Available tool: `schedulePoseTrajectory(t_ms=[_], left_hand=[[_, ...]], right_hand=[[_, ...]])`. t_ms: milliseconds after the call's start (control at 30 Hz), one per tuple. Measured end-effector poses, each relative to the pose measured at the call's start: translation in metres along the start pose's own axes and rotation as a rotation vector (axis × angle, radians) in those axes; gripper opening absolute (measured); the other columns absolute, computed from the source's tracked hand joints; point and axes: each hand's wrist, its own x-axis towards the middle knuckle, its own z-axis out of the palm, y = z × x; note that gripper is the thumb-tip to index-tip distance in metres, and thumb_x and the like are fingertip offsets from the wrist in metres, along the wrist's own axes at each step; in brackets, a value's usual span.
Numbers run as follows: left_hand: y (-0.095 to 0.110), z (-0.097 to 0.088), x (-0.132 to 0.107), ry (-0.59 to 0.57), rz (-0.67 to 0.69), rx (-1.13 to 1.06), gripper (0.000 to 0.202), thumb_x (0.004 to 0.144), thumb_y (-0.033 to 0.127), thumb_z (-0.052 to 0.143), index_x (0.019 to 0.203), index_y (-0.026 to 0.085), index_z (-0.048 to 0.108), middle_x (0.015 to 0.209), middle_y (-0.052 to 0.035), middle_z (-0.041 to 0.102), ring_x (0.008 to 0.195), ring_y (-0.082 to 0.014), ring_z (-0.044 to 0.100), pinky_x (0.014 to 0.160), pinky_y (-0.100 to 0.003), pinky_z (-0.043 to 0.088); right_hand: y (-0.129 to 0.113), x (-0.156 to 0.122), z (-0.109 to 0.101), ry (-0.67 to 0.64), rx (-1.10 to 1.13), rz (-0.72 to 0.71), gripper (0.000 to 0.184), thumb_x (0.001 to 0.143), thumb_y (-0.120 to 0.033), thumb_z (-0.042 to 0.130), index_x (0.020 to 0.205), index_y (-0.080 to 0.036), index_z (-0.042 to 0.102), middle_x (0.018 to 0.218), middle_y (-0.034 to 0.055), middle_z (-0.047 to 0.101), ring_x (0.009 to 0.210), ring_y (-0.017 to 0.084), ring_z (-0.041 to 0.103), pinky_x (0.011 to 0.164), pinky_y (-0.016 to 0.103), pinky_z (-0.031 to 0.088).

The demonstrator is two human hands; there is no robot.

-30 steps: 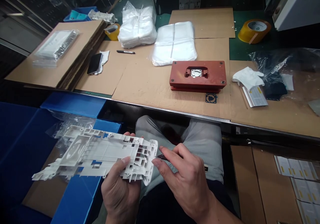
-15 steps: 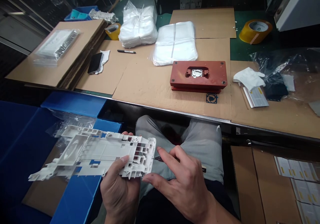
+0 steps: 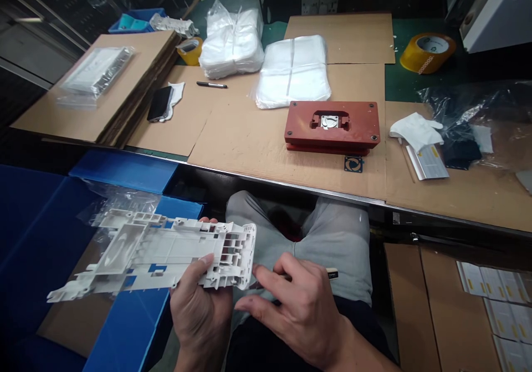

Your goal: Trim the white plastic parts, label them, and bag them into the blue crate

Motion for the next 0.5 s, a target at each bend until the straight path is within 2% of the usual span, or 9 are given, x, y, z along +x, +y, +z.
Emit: schedulePoseTrajectory(t_ms=[67,167,233,367,500], left_hand=[[0.0,0.001,0.004,-0.014,0.036,-0.017,0.075,0.071,0.005,0.066,0.14,0.033,0.054,0.138,-0.0017,0.063,0.139,-0.0338,0.047,0.116,-0.051,0.041],[0.002,0.001,0.009,-0.024,0.087,-0.012,0.072,0.072,0.003,0.064,0.137,0.032,0.057,0.136,-0.0002,0.065,0.14,-0.0325,0.045,0.117,-0.05,0.039],[0.005,0.002,0.012,-0.019,0.103,-0.001,0.07,0.072,0.002,0.063,0.136,0.032,0.058,0.135,0.0005,0.065,0.141,-0.0323,0.044,0.118,-0.05,0.039],[0.007,0.0,0.013,-0.02,0.086,0.02,0.07,0.073,0.005,0.065,0.137,0.032,0.057,0.136,0.0,0.065,0.14,-0.0336,0.045,0.117,-0.052,0.04],[0.007,-0.006,0.012,-0.068,0.024,0.034,0.073,0.071,0.009,0.069,0.139,0.032,0.054,0.137,-0.0031,0.064,0.137,-0.0358,0.048,0.114,-0.054,0.042]], right_hand=[[0.006,-0.003,-0.002,-0.052,0.037,-0.012,0.032,0.094,-0.04,0.064,0.104,-0.013,0.078,0.071,0.0035,0.056,0.058,0.013,0.054,0.054,0.028,0.043],[0.017,-0.006,-0.005,-0.038,0.046,0.053,0.027,0.099,-0.028,0.057,0.115,-0.013,0.073,0.074,0.0038,0.059,0.063,0.013,0.057,0.056,0.027,0.044],[0.023,-0.008,-0.007,-0.035,0.012,0.103,0.024,0.1,-0.026,0.054,0.108,-0.015,0.074,0.072,0.0022,0.059,0.06,0.012,0.055,0.055,0.026,0.043],[0.028,-0.009,-0.008,-0.053,-0.069,0.154,0.031,0.096,-0.042,0.061,0.077,-0.018,0.069,0.067,-0.0009,0.057,0.054,0.01,0.052,0.053,0.026,0.039],[0.036,-0.014,-0.007,-0.132,-0.235,0.174,0.04,0.088,-0.057,0.065,0.075,-0.02,0.063,0.07,-0.0012,0.058,0.058,0.013,0.058,0.054,0.027,0.04]])
